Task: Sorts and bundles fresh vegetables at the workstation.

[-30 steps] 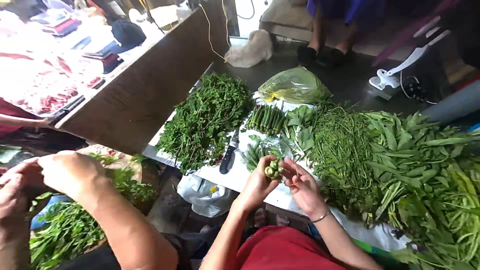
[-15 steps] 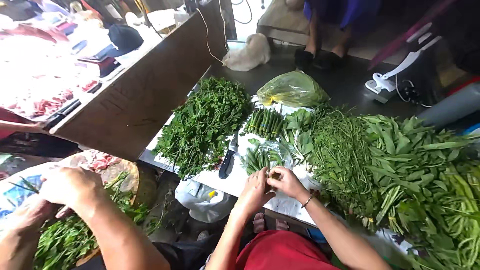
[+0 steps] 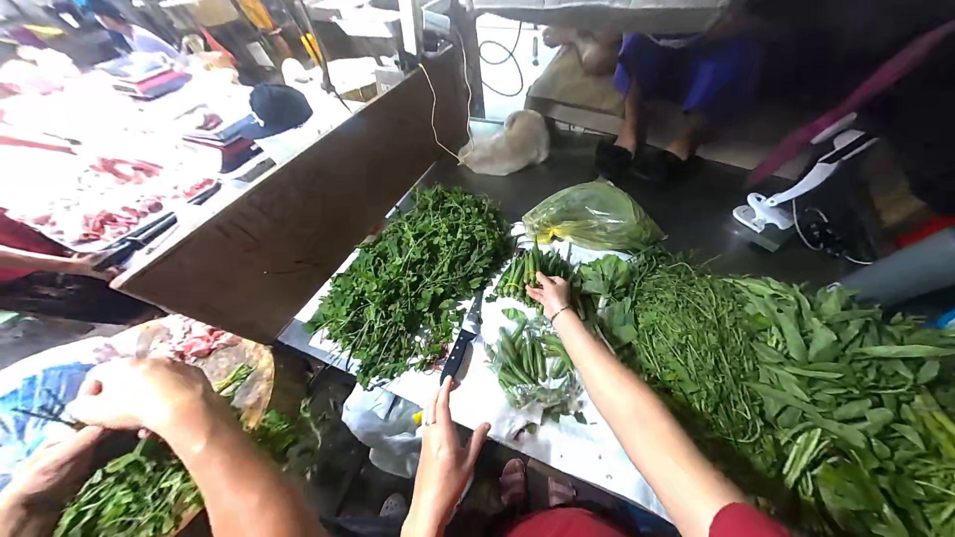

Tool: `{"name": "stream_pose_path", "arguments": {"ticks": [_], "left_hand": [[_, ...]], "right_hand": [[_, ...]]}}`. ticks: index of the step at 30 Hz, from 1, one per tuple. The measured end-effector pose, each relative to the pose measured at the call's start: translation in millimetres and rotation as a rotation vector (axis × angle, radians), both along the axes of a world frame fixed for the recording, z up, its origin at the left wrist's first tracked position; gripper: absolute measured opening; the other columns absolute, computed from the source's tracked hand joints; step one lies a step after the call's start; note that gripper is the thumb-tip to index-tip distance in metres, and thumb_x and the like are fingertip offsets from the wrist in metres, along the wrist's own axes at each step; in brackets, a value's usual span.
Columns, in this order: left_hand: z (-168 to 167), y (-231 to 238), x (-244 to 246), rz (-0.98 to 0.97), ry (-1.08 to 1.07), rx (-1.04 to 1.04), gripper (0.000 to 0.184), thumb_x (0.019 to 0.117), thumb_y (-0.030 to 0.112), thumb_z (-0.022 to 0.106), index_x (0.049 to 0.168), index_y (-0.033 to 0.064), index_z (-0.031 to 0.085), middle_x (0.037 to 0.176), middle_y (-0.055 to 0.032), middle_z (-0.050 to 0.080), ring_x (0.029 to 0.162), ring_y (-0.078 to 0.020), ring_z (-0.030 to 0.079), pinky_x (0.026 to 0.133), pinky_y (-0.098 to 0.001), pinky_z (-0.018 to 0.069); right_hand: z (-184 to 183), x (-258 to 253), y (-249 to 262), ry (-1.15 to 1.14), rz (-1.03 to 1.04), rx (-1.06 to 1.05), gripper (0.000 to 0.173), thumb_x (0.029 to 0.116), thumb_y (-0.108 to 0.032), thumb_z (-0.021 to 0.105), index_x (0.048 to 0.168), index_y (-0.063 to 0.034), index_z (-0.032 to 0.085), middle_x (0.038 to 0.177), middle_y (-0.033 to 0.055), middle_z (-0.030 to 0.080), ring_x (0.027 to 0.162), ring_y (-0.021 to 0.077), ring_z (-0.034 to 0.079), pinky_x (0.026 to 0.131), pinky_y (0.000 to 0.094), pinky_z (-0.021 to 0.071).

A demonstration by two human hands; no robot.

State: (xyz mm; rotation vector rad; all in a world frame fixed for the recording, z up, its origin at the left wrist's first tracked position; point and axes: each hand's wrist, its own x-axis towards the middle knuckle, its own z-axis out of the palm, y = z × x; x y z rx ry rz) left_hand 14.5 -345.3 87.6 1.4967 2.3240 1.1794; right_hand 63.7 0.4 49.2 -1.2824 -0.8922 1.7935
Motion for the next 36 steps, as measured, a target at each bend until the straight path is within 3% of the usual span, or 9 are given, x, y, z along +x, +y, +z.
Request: {"name": "stream_pose_path", "arguments": {"ticks": [5,11,13,15,17,19,23,29,36], "left_hand": [[-10.9,-8.4,-5.0,-0.004,-0.043,-0.187,0.081,0.0886,0.033,0.076,0.152,-0.0018,0.040,0.147,-0.0242,0.051,0.135,-0.0407,0.050,0.110,-0.0557,0.0434],[-22.4,40.2,3.7,-0.200,-0.173,-0.267,0.053,0.1044,0.036,0.054,0.151,0.0114,0.049,0.157,-0.0270,0.037,0.142,-0.0436,0.041,0.112,-0.0565,0.0408],[-41.6,62.2,8.9,-0.229,-0.171,-0.274,0.047,0.1052,0.042,0.050,0.141,0.0140,0.062,0.158,-0.0297,0.034,0.145,-0.0482,0.035,0.115,-0.0607,0.0354],[-59.3,76.2,10.5,-0.227,-0.127,-0.372,0.046,0.1050,0.045,0.048,0.113,0.0100,0.077,0.156,-0.0283,0.039,0.148,-0.0489,0.029,0.118,-0.0633,0.0282],[-67.1,77.1,10.4,-0.204,-0.076,-0.570,0.052,0.1061,0.046,0.045,0.103,0.0065,0.079,0.156,-0.0246,0.042,0.151,-0.0460,0.025,0.119,-0.0630,0.0256],[-69.3,70.0,9.1,-0.147,-0.042,-0.702,0.051,0.1056,0.042,0.048,0.099,0.0020,0.078,0.152,-0.0236,0.047,0.150,-0.0436,0.029,0.118,-0.0598,0.0298],[-77.1,53.6,5.8,-0.069,-0.034,-0.752,0.034,0.0988,0.033,0.061,0.110,0.0044,0.076,0.150,-0.0242,0.049,0.144,-0.0427,0.039,0.115,-0.0561,0.0364],[-73.6,51.9,8.7,-0.043,-0.103,-0.660,0.039,0.0898,0.023,0.074,0.125,0.0075,0.067,0.155,-0.0244,0.042,0.139,-0.0451,0.044,0.108,-0.0592,0.0419],[-56.2,50.5,18.7,-0.093,-0.103,-0.297,0.046,0.0953,0.025,0.070,0.130,-0.0025,0.061,0.147,-0.0274,0.049,0.137,-0.0458,0.047,0.111,-0.0587,0.0405]], "right_hand": [[-13.0,18.1,7.0,-0.449,0.232,0.216,0.045,0.1060,-0.034,0.058,0.128,0.0050,0.062,0.115,0.0257,0.067,0.087,0.0310,0.071,0.081,0.0460,0.0596],[9.6,65.1,-20.5,-0.351,0.307,0.334,0.028,0.1066,-0.016,0.054,0.125,0.0048,0.061,0.111,0.0211,0.066,0.083,0.0232,0.069,0.075,0.0377,0.0596],[9.8,73.4,-52.8,-0.366,0.516,0.405,0.023,0.1039,-0.006,0.054,0.123,0.0039,0.062,0.112,0.0204,0.067,0.084,0.0249,0.071,0.076,0.0406,0.0608],[0.3,77.4,-88.1,-0.516,0.777,0.517,0.020,0.1023,-0.002,0.054,0.119,0.0016,0.066,0.114,0.0211,0.069,0.094,0.0307,0.071,0.085,0.0480,0.0594],[-20.9,76.6,-110.2,-0.766,1.012,0.612,0.024,0.0996,-0.005,0.056,0.118,-0.0011,0.071,0.121,0.0194,0.069,0.113,0.0336,0.067,0.100,0.0524,0.0526],[-38.8,81.3,-124.7,-0.912,1.111,0.618,0.028,0.1020,-0.020,0.059,0.121,-0.0018,0.069,0.123,0.0197,0.068,0.117,0.0355,0.065,0.103,0.0550,0.0495],[-43.3,98.9,-140.1,-0.925,1.042,0.574,0.045,0.0967,-0.036,0.070,0.122,0.0006,0.066,0.121,0.0211,0.067,0.116,0.0353,0.065,0.102,0.0536,0.0497],[-30.4,112.9,-148.3,-0.969,1.015,0.609,0.034,0.0994,-0.016,0.062,0.130,-0.0010,0.065,0.129,0.0199,0.066,0.124,0.0342,0.062,0.109,0.0501,0.0464],[38.4,140.0,-134.1,-0.640,0.487,1.032,0.024,0.0943,-0.019,0.073,0.112,-0.0029,0.074,0.102,0.0152,0.070,0.081,0.0237,0.069,0.075,0.0406,0.0603]]}}
